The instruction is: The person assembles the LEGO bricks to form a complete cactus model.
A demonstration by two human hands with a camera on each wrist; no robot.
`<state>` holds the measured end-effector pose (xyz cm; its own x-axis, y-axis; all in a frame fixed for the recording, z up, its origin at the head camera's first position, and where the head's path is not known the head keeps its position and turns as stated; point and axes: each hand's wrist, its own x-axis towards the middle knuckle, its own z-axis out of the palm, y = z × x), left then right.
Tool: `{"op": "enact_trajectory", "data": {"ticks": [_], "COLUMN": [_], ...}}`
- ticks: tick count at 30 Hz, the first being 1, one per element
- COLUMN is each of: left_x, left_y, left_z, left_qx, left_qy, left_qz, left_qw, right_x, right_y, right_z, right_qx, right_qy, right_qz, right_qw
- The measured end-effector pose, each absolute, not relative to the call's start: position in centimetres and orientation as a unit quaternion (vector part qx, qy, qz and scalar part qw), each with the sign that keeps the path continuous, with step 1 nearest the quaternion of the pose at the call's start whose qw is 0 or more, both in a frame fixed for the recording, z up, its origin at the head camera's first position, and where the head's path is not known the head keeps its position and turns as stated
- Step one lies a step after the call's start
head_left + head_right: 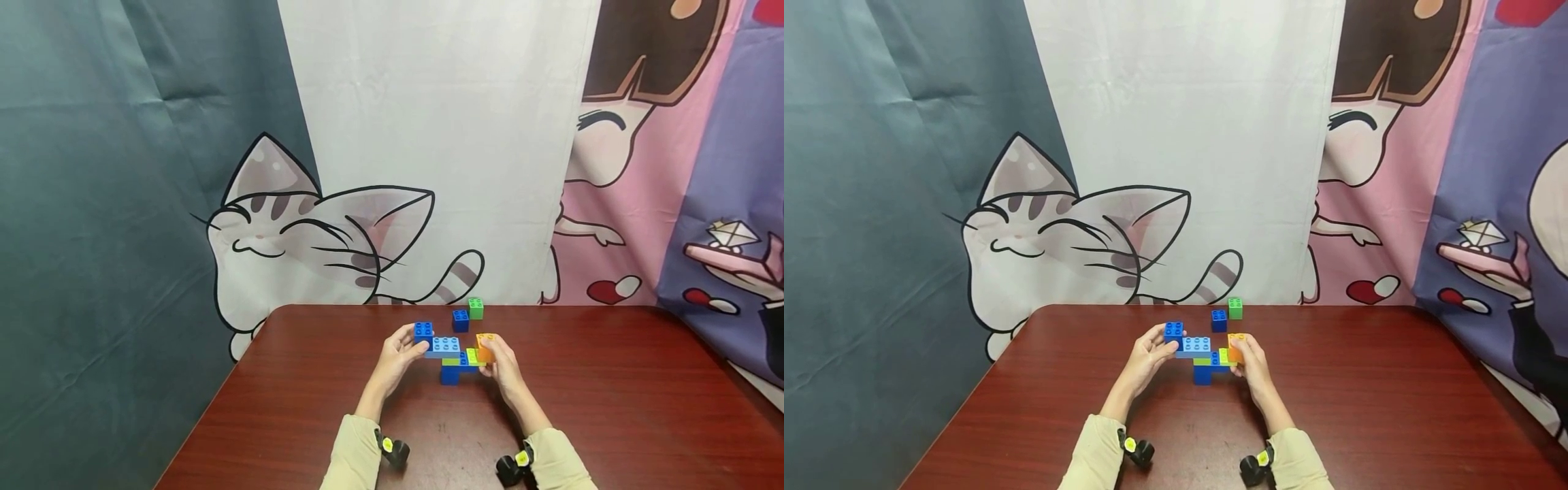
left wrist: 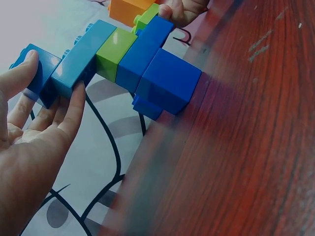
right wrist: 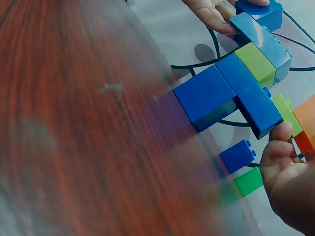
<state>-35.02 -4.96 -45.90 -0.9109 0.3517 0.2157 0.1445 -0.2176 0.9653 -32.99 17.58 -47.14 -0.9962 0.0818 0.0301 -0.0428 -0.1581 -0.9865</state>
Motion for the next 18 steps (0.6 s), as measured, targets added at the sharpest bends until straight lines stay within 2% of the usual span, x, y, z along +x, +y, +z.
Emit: {"op": "enact_trajectory", "data": {"ticks": [12,18], "left_x": [-34.7,-34.9], "left_y": [-5.0,-5.0], "left_z": [-46.4,-46.1], "left_qx": [0.190,0.195], "left_qy": [0.639,0.637], "left_qz": [0.743,0.743], "left_qw": [0.062,0.057], "right_x": [-33.2,-33.7], "right_y": [19.3,19.8], "right_z": [-47.3,-46.8], "right_qx": [0.028,0.062], "right_qy": [-0.728,-0.731], "right_qz": [0.684,0.678], "right_qw": [0.031,0.045]}}
